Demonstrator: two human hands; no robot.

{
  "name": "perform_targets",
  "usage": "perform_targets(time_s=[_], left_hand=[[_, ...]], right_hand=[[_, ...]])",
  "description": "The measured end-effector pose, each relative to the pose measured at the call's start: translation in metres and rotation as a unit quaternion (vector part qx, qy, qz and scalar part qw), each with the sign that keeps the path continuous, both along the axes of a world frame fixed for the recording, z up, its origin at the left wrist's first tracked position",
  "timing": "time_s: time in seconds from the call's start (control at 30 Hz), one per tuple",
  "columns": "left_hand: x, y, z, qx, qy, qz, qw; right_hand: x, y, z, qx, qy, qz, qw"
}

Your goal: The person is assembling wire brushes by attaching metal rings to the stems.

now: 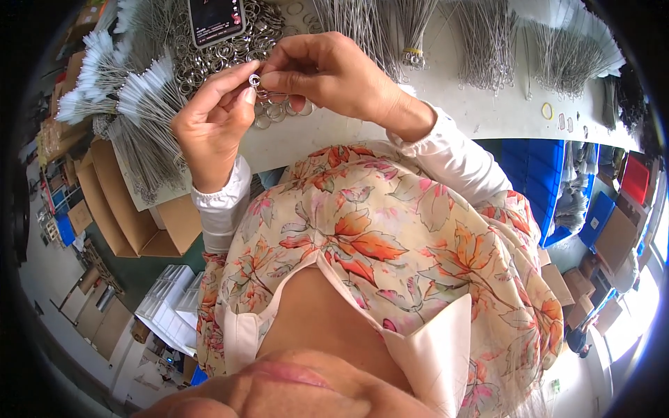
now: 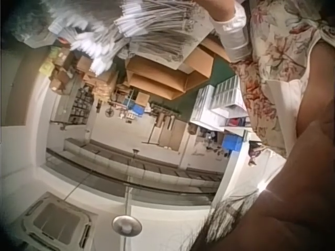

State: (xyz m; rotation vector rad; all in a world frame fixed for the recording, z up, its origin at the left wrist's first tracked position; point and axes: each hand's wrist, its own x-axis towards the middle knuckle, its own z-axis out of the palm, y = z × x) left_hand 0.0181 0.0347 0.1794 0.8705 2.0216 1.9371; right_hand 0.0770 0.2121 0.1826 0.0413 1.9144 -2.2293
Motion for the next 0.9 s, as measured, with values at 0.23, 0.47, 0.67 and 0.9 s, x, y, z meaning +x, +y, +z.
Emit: perform_targets(time_s=[0.23,0.47,0.67,0.9], left_hand=[[0.0,-0.004,-0.004,-0.042,0.122,0.011,0.992],[-0.017,-0.03,-0.015,-0.083,-0.144,-0.044,0.985],[-0.105,-0.108,-0.035,-0.588,0.191,0.216,0.755],[-0.111,-0.107,-0.048,-0.595,0.148,0.233,0.755]], right_hand=[[-0.01,0.01,0.0,-0.004,-0.061,0.076,0.995],[0.019,-0.027,-0.054,0.268,0.165,-0.064,0.947],[0.029,-0.041,-0.089,0.438,0.272,0.041,0.856],[0.013,0.006,-0.067,0.381,0.326,-0.106,0.859]])
